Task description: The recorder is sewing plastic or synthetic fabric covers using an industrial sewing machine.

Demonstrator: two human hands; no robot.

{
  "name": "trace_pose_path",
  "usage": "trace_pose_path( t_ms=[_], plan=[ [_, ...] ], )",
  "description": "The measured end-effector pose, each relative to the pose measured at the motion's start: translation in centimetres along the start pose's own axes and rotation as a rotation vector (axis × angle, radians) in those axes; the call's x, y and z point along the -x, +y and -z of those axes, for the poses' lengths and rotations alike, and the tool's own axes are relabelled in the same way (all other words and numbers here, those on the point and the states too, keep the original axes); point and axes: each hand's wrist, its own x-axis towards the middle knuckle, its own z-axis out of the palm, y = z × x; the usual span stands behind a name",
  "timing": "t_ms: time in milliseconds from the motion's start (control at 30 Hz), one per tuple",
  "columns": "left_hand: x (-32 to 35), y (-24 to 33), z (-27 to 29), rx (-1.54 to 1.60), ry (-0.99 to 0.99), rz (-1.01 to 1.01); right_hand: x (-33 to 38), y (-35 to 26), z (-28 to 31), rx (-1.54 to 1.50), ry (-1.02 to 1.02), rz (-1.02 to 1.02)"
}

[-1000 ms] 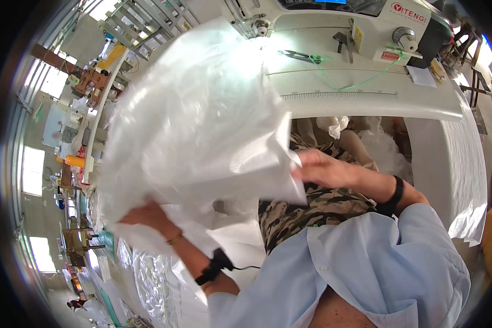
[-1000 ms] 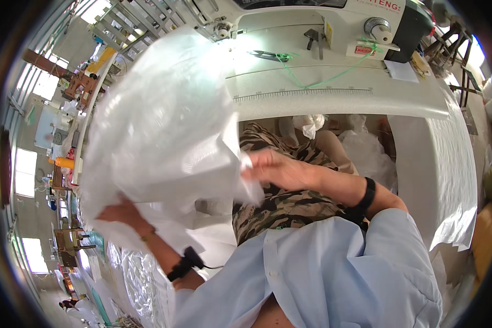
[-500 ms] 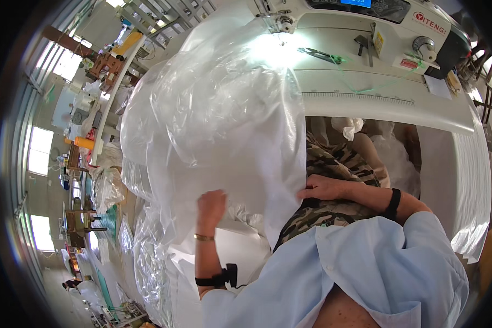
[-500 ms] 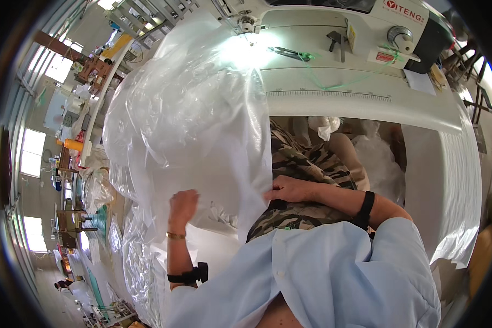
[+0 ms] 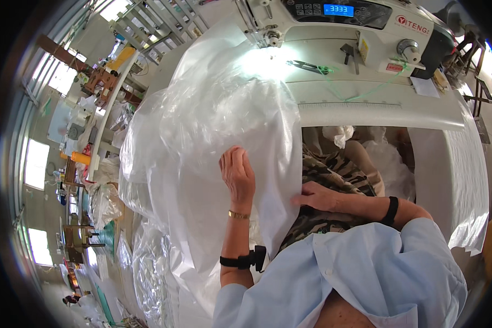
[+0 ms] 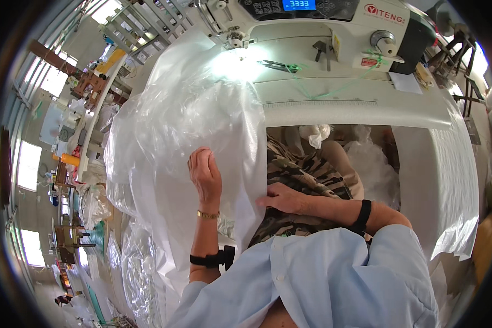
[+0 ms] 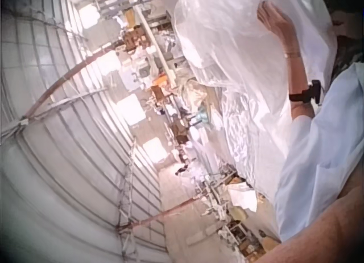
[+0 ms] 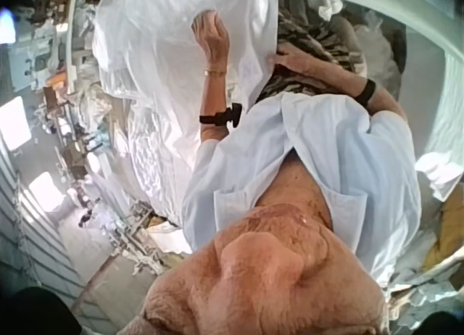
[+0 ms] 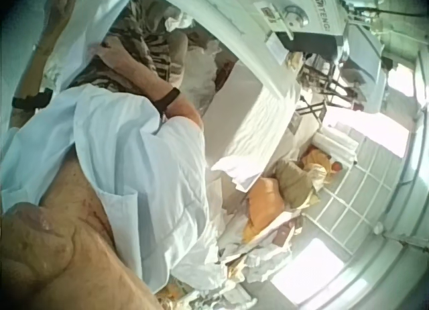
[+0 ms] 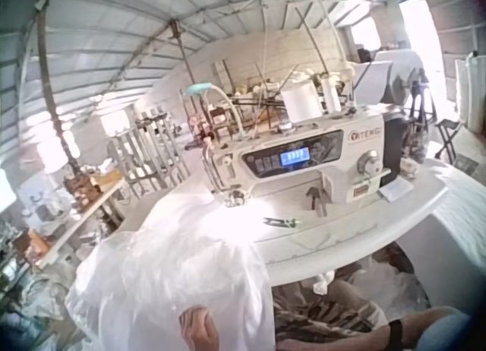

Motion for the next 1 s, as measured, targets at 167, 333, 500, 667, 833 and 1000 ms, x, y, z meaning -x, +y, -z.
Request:
trace_pose_path(
  t_ms=[167,333,500,667,833,1000],
  plan=[
    [-1.3,3.7,5.0,0.15,-0.068,-0.015,0.6,-0.6,-0.2,0.087,0.267,-0.029],
    [-1.5,6.8,7.1,0.915,-0.447,0.458,1.8,-3.0,-1.6,0.042,0.243,0.119],
    [-0.8,8.6,6.5,1.128,-0.529,0.753,3.9,-7.9,-1.5,0.364,0.188,0.333],
    [-0.5,9.2,6.2,1.028,-0.529,0.784,4.2,-6.7,-1.7,0.618,0.206,0.381],
    [-0.8,11.0,6.9,0.363,-0.437,0.228,4.3,-7.3,-2.0,0.575,0.148,0.322],
    [-0.5,12.2,7.5,0.082,-0.482,0.038,4.7,-7.3,-1.9,0.584,0.197,0.61]
  ],
)
